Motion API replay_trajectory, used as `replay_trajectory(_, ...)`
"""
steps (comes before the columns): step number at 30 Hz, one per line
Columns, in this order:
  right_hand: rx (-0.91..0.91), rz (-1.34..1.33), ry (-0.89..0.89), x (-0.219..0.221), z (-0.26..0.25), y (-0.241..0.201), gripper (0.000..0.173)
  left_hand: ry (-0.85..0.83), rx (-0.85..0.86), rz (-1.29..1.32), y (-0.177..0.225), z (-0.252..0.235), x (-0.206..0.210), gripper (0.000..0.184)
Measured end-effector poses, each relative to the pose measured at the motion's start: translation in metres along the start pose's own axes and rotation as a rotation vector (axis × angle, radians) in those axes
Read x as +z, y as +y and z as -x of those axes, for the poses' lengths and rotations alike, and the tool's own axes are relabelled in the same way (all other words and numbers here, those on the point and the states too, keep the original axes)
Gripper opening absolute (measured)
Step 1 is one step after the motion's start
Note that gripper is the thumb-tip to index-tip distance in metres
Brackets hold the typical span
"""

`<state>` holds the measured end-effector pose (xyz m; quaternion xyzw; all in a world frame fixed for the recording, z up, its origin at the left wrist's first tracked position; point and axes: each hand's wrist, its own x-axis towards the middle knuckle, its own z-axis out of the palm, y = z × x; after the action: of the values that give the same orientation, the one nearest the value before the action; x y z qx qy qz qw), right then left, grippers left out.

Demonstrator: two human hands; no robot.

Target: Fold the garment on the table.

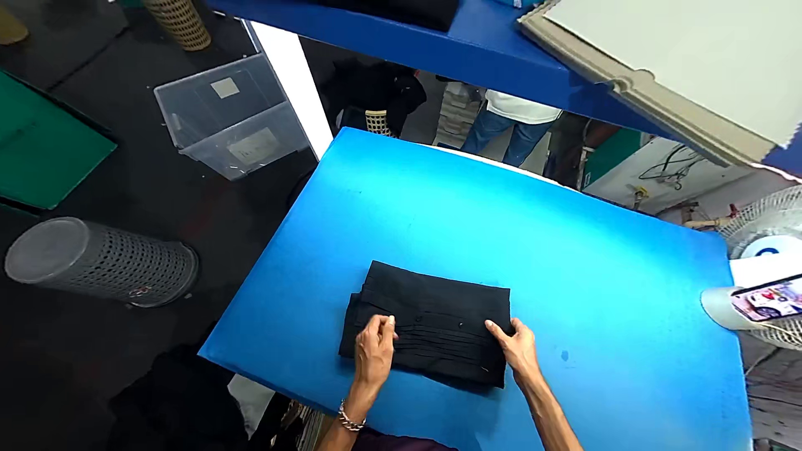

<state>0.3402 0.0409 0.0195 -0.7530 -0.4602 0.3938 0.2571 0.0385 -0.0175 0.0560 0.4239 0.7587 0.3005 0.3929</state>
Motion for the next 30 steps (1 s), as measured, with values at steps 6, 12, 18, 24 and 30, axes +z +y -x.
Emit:
replay_trajectory(6,-0.812,0.16,-0.316,-0.006,0.107,-0.116,0.024,-0.382,-0.38,0.845,0.022,0.005,-0.011,0.084)
replay_trajectory(12,-1.243,0.521,-0.393,-0.053,0.143,-0.074,0.043,0.108,-0.077,1.26,0.025,0.0,-0.021,0.062)
replay_trajectory(18,-1.123,0.584,-0.229,-0.116,0.09,0.02,0.051,-0.131,-0.328,1.442,-0.021,0.004,-0.007,0.094)
replay_trajectory(24,-0.726,0.561,0.105,-0.109,0.093,0.076,0.042,-0.358,-0.105,0.683,-0.035,0.007,0.003,0.049)
replay_trajectory(30,-0.7,0.702,0.174,-0.059,0.068,0.104,0.059,-0.158,0.118,0.098,-0.035,-0.018,0.027,0.038)
